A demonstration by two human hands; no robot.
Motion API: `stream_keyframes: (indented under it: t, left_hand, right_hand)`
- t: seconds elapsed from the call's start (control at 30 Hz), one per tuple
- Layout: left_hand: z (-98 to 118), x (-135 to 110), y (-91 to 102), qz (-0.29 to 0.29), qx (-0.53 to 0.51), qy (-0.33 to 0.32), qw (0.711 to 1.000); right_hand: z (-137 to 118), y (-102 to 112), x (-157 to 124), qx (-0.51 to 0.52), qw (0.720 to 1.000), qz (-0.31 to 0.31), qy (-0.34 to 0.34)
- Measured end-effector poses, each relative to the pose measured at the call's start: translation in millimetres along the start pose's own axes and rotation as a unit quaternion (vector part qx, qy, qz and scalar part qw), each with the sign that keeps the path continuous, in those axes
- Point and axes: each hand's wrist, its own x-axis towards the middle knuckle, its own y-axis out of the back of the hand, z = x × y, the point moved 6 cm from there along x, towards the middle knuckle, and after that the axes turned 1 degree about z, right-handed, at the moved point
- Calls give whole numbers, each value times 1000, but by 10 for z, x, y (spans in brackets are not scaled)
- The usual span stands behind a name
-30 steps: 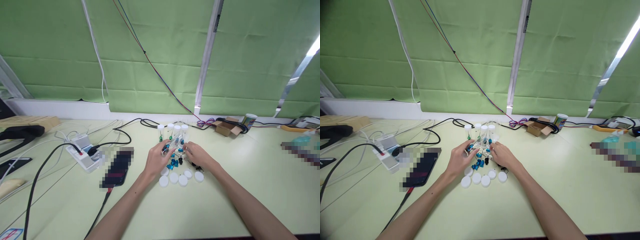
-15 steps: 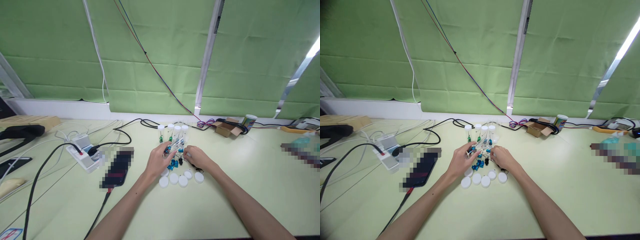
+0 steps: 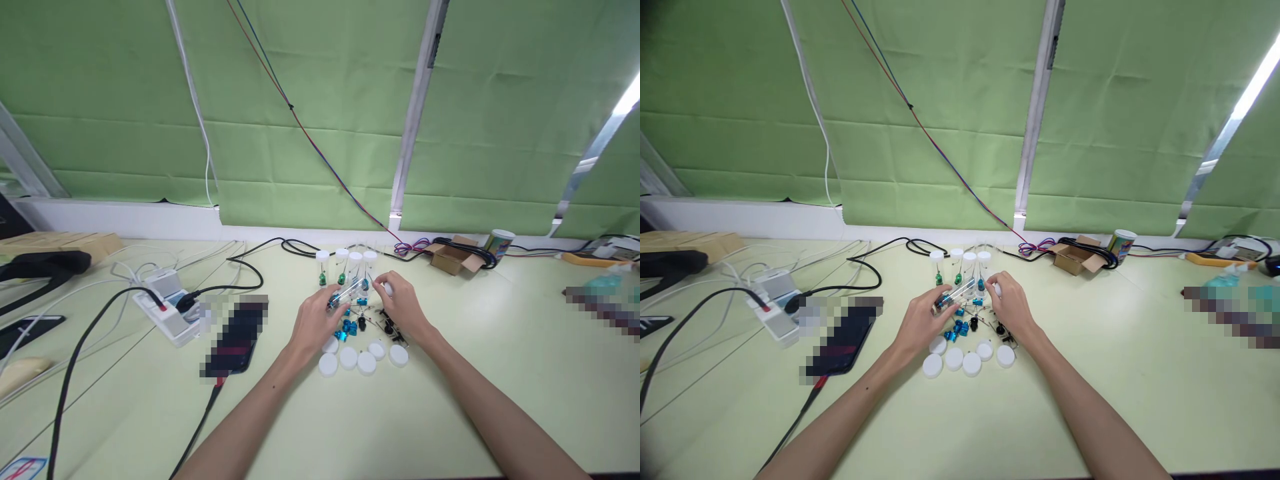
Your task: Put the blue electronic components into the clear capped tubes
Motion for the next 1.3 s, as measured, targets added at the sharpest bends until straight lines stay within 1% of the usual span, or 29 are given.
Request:
stream_keyframes:
  t: [0.1, 0.17, 0.27, 0.33, 0.43, 0.67, 0.8, 1.0, 1.07, 1.17, 1.3]
  left_hand:
    - [12, -7, -18, -10, -1, -6, 1000]
    - [30, -13, -32, -18, -5, -16, 1000]
    - [62, -20, -47, -26, -20, -36, 999]
    - [83, -22, -54, -28, -28, -47, 998]
    - [99, -24, -56, -23, -33, -55, 998]
    - [131, -27, -5, 16, -39, -74, 996]
    - [137, -24, 8, 25, -50, -69, 996]
    - [129, -16, 22, 38, -66, -51, 996]
    - [129, -13, 24, 40, -70, -48, 996]
    - [133, -12, 22, 40, -72, -49, 995]
    - [138, -16, 25, 43, -72, -55, 995]
  right_hand:
    - [-24, 60, -2, 34, 998, 44, -14]
    - [-16, 76, -6, 65, 995, 55, -44]
    - [25, 47, -19, 130, 984, 42, -110]
    - [34, 17, -26, 173, 974, 32, -140]
    - [17, -9, -32, 218, 963, 27, -159]
    - [39, -53, -53, 289, 936, 21, -199]
    - [59, -76, -57, 337, 917, 20, -212]
    - [27, -106, -56, 423, 878, 19, -224]
    - [23, -115, -55, 442, 869, 16, -223]
    - [35, -122, -58, 454, 864, 15, -218]
    - [38, -113, -62, 451, 870, 15, -201]
